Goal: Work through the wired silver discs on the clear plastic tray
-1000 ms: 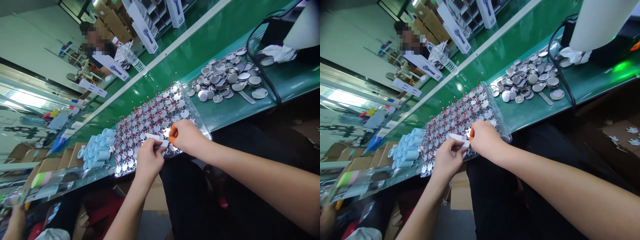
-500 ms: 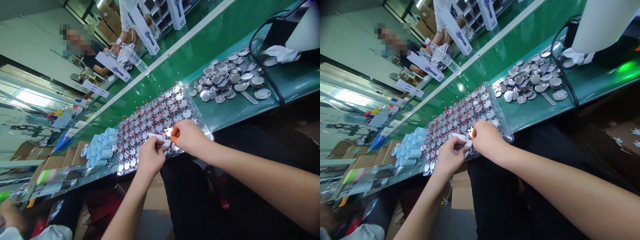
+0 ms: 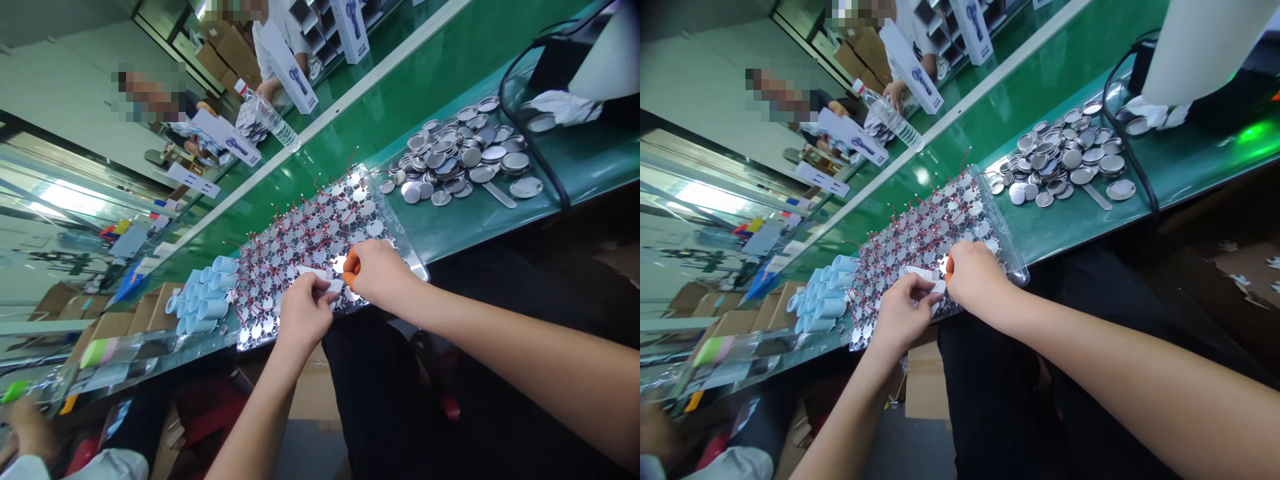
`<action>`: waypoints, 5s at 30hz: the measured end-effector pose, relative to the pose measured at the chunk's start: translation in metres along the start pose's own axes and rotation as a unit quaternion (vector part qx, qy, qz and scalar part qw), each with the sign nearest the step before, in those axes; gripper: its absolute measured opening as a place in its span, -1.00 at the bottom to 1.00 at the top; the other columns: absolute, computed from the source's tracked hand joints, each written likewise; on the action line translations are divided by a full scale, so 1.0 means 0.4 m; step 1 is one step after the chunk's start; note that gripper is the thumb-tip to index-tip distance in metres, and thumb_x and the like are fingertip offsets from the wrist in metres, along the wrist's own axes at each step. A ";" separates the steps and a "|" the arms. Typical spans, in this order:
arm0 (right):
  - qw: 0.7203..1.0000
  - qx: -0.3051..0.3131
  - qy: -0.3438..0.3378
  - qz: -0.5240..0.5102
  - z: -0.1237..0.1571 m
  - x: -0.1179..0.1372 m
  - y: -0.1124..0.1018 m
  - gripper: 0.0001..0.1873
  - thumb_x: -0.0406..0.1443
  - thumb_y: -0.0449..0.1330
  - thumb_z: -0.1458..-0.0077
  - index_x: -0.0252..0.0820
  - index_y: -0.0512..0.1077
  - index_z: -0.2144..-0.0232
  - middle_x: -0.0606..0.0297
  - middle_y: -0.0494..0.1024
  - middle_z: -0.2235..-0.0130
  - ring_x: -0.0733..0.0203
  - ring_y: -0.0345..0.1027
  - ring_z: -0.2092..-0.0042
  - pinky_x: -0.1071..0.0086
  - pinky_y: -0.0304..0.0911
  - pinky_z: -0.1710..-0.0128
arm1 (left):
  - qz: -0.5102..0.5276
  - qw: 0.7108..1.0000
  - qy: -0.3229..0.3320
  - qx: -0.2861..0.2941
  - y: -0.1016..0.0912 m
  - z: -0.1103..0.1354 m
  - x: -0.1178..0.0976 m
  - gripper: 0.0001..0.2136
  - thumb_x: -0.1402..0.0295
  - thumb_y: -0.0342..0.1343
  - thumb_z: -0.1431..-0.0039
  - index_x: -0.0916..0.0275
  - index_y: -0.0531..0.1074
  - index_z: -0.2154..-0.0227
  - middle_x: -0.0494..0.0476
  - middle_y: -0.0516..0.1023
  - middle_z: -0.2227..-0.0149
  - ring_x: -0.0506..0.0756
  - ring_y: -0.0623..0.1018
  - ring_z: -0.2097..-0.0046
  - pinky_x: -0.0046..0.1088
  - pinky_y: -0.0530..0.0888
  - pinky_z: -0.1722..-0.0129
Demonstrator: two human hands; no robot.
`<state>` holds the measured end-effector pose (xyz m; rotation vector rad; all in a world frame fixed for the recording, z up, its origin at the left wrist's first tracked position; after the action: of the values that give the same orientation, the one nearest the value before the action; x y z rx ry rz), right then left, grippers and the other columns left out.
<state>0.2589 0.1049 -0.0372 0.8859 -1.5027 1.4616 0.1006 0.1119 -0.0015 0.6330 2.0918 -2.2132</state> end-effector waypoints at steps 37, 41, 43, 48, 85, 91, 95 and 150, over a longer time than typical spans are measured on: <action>0.999 0.020 0.015 -0.040 -0.004 -0.019 0.010 -0.93 -0.42 0.29 0.10 -0.21 0.53 0.46 0.20 0.57 0.42 0.18 0.45 0.39 0.37 0.24 0.42 | -0.032 0.983 0.153 -0.098 -0.062 0.162 0.003 -0.78 0.45 0.04 -0.29 0.18 0.48 0.06 0.17 0.53 0.12 0.13 0.53 0.06 -0.32 0.43 -0.01; 0.999 0.017 -0.003 -0.040 -0.006 -0.012 0.009 -0.95 -0.43 0.28 0.10 -0.21 0.51 0.50 0.23 0.55 0.46 0.18 0.45 0.38 0.35 0.25 0.38 | -0.030 0.976 0.117 -0.180 -0.133 0.122 0.015 -0.89 0.44 0.05 -0.27 0.23 0.48 0.27 0.14 0.52 0.25 0.12 0.53 0.17 -0.37 0.44 0.09; 0.999 0.017 -0.003 -0.040 -0.007 -0.012 0.008 -0.95 -0.43 0.27 0.10 -0.21 0.51 0.50 0.23 0.54 0.47 0.18 0.45 0.38 0.35 0.25 0.38 | -0.024 0.975 0.086 -0.202 -0.164 0.087 0.030 -0.90 0.40 0.07 -0.25 0.23 0.48 0.25 0.13 0.52 0.26 0.11 0.53 0.19 -0.38 0.45 0.11; 0.999 0.022 0.004 -0.048 -0.006 -0.017 0.011 -0.94 -0.42 0.24 0.11 -0.20 0.50 0.50 0.25 0.53 0.47 0.19 0.44 0.40 0.34 0.25 0.40 | -0.009 0.958 0.022 -0.285 -0.232 0.041 0.091 -0.79 0.30 0.10 -0.24 0.27 0.49 0.14 0.17 0.54 0.18 0.11 0.53 0.15 -0.37 0.45 0.07; 0.982 0.011 -0.005 0.188 0.041 0.074 -0.024 -0.90 -0.26 0.34 -0.01 0.02 0.62 0.34 0.28 0.69 0.33 0.06 0.59 0.38 0.30 0.54 0.38 | 0.204 0.956 -0.038 -0.207 -0.062 0.091 0.213 -0.83 0.38 0.13 -0.21 0.07 0.52 0.16 0.09 0.55 0.21 0.14 0.56 0.20 -0.30 0.54 0.16; 0.976 0.006 0.005 0.217 0.036 0.088 -0.028 -0.93 -0.25 0.34 -0.02 0.02 0.61 0.36 0.29 0.69 0.32 0.07 0.59 0.39 0.30 0.56 0.37 | 0.202 0.958 -0.024 -0.200 -0.060 0.089 0.213 -0.78 0.42 0.11 -0.23 0.05 0.53 0.11 0.12 0.53 0.19 0.12 0.56 0.21 -0.33 0.56 0.21; 0.981 0.002 0.016 0.192 0.023 0.094 -0.017 -0.92 -0.24 0.33 -0.04 -0.07 0.60 0.36 0.26 0.69 0.31 0.08 0.60 0.36 0.34 0.55 0.37 | 0.206 0.963 0.010 -0.176 -0.059 0.091 0.202 -0.73 0.48 0.09 -0.24 0.14 0.51 0.04 0.13 0.51 0.16 0.07 0.55 0.17 -0.42 0.56 0.17; 0.998 0.060 0.003 -0.031 -0.015 0.008 0.033 -0.91 -0.42 0.26 0.05 -0.18 0.52 0.41 0.27 0.60 0.43 0.21 0.46 0.39 0.42 0.23 0.43 | 0.081 0.966 0.193 -0.155 -0.031 0.111 0.003 -0.76 0.50 0.18 -0.22 0.12 0.55 0.08 0.17 0.47 0.09 0.04 0.50 0.22 -0.39 0.52 0.26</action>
<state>0.2461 0.1119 -0.0396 0.9916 -1.3823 1.5202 0.0838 0.0705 0.0105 1.2312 2.3819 -1.7323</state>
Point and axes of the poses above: each hand's wrist, its own z-axis away from the middle knuckle, its own y-axis out of the palm, x = y × z, the point moved 9 cm from there along -z, towards the middle knuckle
